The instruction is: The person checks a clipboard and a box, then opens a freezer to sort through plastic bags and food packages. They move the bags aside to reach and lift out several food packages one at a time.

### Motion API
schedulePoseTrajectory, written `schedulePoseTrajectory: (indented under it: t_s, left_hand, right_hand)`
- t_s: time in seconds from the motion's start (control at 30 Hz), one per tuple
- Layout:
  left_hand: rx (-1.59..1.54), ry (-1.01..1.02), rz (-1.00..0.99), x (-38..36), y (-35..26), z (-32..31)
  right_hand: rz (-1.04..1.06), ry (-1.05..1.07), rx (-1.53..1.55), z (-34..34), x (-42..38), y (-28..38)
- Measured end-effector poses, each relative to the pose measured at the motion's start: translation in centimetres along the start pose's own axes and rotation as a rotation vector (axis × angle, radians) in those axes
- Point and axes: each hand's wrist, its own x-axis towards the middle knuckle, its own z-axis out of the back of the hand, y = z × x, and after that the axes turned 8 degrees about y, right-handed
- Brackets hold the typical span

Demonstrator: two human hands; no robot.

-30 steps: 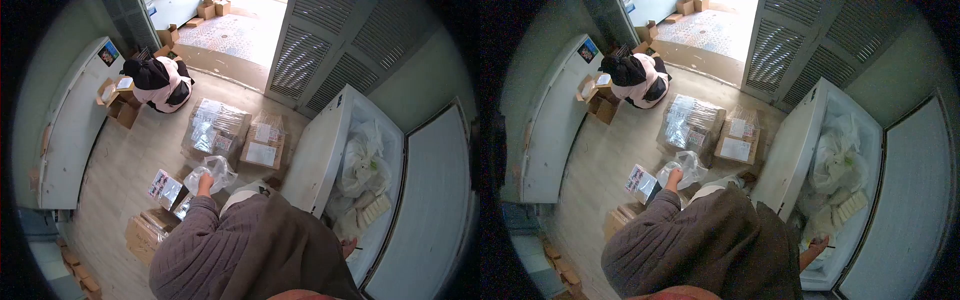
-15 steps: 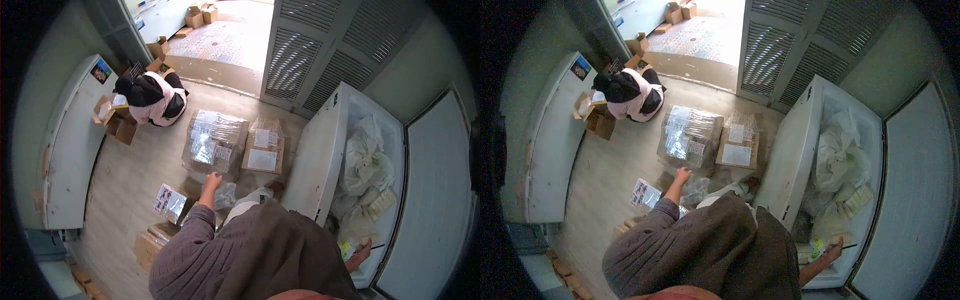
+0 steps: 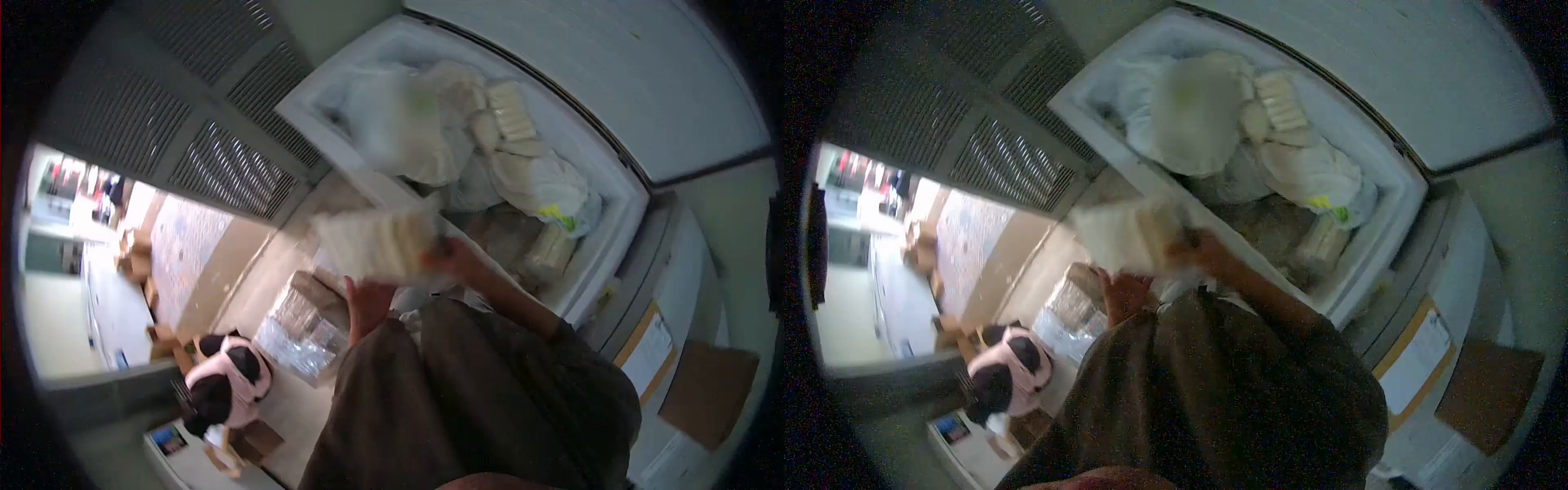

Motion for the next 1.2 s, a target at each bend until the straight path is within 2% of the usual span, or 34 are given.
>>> schedulePoseTrajectory:
  t_s: [0.03,0.07,0.1,0.17,0.2,0.27,0.3,0.33,0.37,0.4,0.43,0.5,0.53,0.6,0.63,0.7,0.73,0.77,0.8,0.83,0.87,0.93,0.97,1.0,1.03,1.1,1.13,1.17,1.2]
  left_hand:
    - [0.004,-0.002,0.047,0.5,0.0,0.1]
    - [0.038,-0.221,0.009,0.6,-0.6,0.7]
    - [0.078,-0.438,-0.039,0.5,-1.3,1.4]
    - [0.106,-0.403,-0.017,0.6,-2.9,2.4]
    - [0.118,-0.367,-0.019,0.7,-3.8,2.8]
    - [0.219,-0.435,-0.027,1.3,-5.7,3.5]
    - [0.314,-0.496,-0.051,2.1,-6.4,3.7]
    - [0.307,-0.535,-0.078,3.4,-6.8,2.5]
    - [0.310,-0.536,-0.068,4.4,-7.2,2.5]
    - [0.330,-0.529,-0.104,5.4,-7.8,2.5]
    - [0.349,-0.520,-0.141,6.6,-8.3,2.8]
    - [0.355,-0.562,-0.157,9.3,-9.5,3.3]
    - [0.377,-0.510,-0.156,10.5,-10.0,3.5]
    - [0.508,-0.444,-0.154,13.4,-10.5,3.5]
    - [0.508,-0.444,-0.158,14.9,-10.8,3.8]
    - [0.372,-0.251,-0.091,17.6,-11.1,4.6]
    - [0.385,-0.353,-0.082,19.0,-10.8,4.2]
    - [0.400,-0.458,-0.072,20.9,-10.8,3.8]
    - [0.349,-0.264,-0.071,22.3,-11.6,6.3]
    - [0.382,-0.392,0.065,24.5,-10.8,3.7]
    - [0.182,-0.362,0.128,26.2,-10.6,4.5]
    - [0.509,-0.253,-0.047,32.0,-5.9,0.1]
    - [0.441,-0.430,0.126,33.1,-6.5,0.3]
    - [0.341,-0.608,0.285,34.3,-7.0,0.6]
    - [0.400,-0.419,0.370,35.5,-6.3,3.7]
    - [0.986,-0.527,0.422,37.8,-4.9,6.6]
    - [0.978,-0.516,0.441,38.4,-4.6,8.1]
    - [1.261,-0.596,0.538,38.9,-4.7,9.7]
    - [1.549,-0.666,0.628,39.3,-4.8,10.8]
  right_hand:
    - [0.088,0.151,-0.162,-0.3,0.8,-1.1]
    - [0.100,0.205,-0.419,-0.7,0.7,-1.0]
    - [0.096,0.185,-0.404,-0.1,0.5,0.0]
    - [-0.090,0.298,-0.350,1.6,0.8,2.2]
    - [0.189,0.158,-0.178,3.1,3.2,-3.8]
    - [0.097,-0.111,-0.209,8.6,5.4,-5.7]
    - [0.116,-0.281,-0.199,11.1,6.0,-5.0]
    - [-0.022,-0.426,-0.055,13.7,6.3,-3.4]
    - [0.109,-0.483,0.081,18.0,8.1,-5.6]
    - [-0.004,-0.613,0.068,21.1,9.1,-5.7]
    - [-0.039,-0.736,0.014,25.4,11.0,-8.2]
    - [-0.013,-0.923,-0.277,30.4,13.3,-6.8]
    - [-0.010,-0.925,-0.275,33.4,15.2,-7.4]
    - [-0.232,-1.168,-0.886,38.5,18.8,-10.0]
    - [-0.227,-1.167,-0.886,39.8,19.7,-10.0]
    - [-0.282,-1.142,-0.694,41.2,21.1,-9.4]
    - [-0.477,-1.031,-0.632,40.7,21.0,-7.0]
    - [-0.479,-1.007,-0.639,40.2,21.5,-7.2]
    - [-0.433,-1.067,-0.595,39.9,21.6,-7.4]
    - [-0.390,-1.129,-0.552,39.9,21.5,-7.7]
    - [-0.396,-1.115,-0.565,40.0,21.0,-7.7]
    - [-0.355,-0.878,-0.468,40.9,19.9,-7.4]
    - [-0.368,-0.874,-0.478,41.4,19.5,-7.5]
    - [-0.371,-0.729,-0.516,41.8,19.0,-7.6]
    - [-0.375,-0.588,-0.546,42.1,18.2,-7.7]
    - [-0.400,-0.578,-0.524,41.4,17.0,-7.3]
    - [-0.405,-0.566,-0.500,41.0,16.5,-6.9]
    - [-0.422,-0.582,-0.499,40.2,16.0,-6.1]
    - [-0.380,-0.579,-0.783,39.2,15.7,-4.9]
